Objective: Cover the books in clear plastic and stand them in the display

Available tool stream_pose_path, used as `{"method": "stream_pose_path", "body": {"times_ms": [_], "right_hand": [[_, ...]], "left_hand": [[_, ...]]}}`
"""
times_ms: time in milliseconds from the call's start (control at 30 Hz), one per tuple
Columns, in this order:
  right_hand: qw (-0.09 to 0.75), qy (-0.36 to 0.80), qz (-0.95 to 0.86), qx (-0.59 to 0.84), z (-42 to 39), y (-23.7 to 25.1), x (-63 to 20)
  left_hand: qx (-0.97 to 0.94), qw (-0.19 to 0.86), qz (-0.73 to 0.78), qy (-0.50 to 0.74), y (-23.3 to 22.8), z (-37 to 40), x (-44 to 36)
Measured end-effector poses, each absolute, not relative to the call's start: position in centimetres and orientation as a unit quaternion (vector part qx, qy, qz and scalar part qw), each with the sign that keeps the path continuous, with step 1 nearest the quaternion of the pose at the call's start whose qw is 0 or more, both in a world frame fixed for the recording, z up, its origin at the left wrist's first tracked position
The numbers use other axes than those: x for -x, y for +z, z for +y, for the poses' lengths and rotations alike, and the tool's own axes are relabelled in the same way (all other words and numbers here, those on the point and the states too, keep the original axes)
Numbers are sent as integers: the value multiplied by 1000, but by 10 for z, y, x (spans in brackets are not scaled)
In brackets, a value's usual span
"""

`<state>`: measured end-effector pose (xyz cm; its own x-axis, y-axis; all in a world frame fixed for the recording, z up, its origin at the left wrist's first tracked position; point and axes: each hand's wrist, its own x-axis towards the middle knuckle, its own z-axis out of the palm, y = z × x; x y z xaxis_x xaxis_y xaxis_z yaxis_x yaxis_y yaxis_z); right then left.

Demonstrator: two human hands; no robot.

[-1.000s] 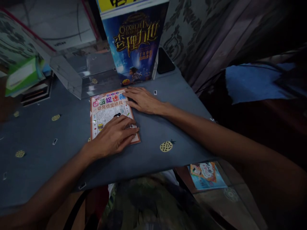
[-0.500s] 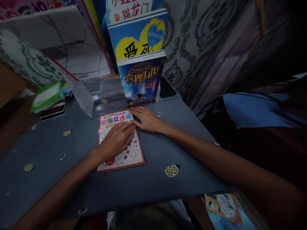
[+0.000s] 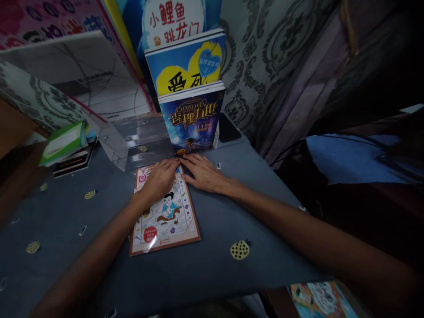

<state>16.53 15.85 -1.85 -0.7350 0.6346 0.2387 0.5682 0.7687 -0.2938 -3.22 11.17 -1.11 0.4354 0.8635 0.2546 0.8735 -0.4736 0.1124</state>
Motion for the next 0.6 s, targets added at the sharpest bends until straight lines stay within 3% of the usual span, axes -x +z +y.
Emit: {"method": "stream_pose_path", "body": {"times_ms": [367, 600], "right_hand": [[145, 86, -929, 328, 158, -18, -165], [137, 85, -930, 331, 159, -19, -166]], "left_hand": [[832, -18, -540, -128, -1, 105, 42], [782, -10, -613, -107, 9, 84, 93]]}}
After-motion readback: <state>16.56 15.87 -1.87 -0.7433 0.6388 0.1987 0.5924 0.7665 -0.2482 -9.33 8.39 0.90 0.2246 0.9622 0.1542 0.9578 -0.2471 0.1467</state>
